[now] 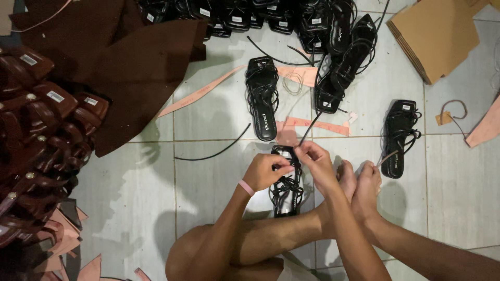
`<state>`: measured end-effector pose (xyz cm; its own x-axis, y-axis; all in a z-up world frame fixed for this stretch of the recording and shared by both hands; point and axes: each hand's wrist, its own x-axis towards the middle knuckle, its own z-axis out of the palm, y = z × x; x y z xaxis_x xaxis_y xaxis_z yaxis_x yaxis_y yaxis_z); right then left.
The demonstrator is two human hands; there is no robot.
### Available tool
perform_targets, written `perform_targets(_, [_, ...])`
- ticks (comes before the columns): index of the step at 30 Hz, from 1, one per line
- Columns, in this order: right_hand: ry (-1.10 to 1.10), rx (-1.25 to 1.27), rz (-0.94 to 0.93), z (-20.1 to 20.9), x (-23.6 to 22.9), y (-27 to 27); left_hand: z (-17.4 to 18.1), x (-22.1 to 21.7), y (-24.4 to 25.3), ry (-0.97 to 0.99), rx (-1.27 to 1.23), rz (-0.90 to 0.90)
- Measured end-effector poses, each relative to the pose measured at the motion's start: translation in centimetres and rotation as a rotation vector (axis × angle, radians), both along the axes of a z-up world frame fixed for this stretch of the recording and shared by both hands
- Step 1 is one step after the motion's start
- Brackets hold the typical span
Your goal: The person sits on the floor and assembles black strappy sandals by threading and tying black cords through the straps. They handle multiple sandals, pulling cords through loops and tying knots to secure the straps.
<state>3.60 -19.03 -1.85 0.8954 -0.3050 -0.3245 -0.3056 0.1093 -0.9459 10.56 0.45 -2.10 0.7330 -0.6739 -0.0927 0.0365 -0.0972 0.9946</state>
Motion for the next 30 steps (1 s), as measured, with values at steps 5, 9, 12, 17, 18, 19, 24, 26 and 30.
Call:
perform_targets(5, [0.100, 0.206, -0.137, 4.6, 1.0, -1.0, 0.3, 0.3, 0.5, -0.212, 0.061, 0.066])
perform_targets(9, [0.283, 0.408, -0.037, 7.3, 0.2, -1.6, 0.6, 0.7, 1.0, -0.680, 0.160, 0.260])
perform_targets(12, [0.466, 0.502, -0.115, 6.8, -0.9, -1.1, 1.0, 1.2, 1.2, -0.835, 0.186, 0.343])
perform_targets(17, [0.390, 0.951, -0.016, 4.2, -4.2, -1.7, 1.8, 2.0, 2.5, -1.067, 0.064, 0.380])
perform_targets(18, [0.437, 0.981, -0.046, 3.7, -4.8, -2.1, 2.0, 2.3, 2.6, -1.111, 0.051, 0.398])
perform_targets(19, [0.392, 0.960, -0.034, 3.3, -5.6, -2.4, 2.2, 2.5, 2.7, -1.131, 0.062, 0.408])
perform_targets(24, [0.160, 1.123, 0.226, 1.9, -9.6, -2.8, 3.1, 2.6, 3.0, -1.229, 0.068, 0.446])
perform_targets(26, [0.271, 0.950, 0.196, 1.8, -10.2, -2.8, 3.3, 2.7, 3.0, -1.247, 0.071, 0.482])
perform_targets(30, [0.173, 1.011, 0.356, 2.3, -10.6, -2.1, 3.4, 2.8, 3.2, -1.222, 0.081, 0.491])
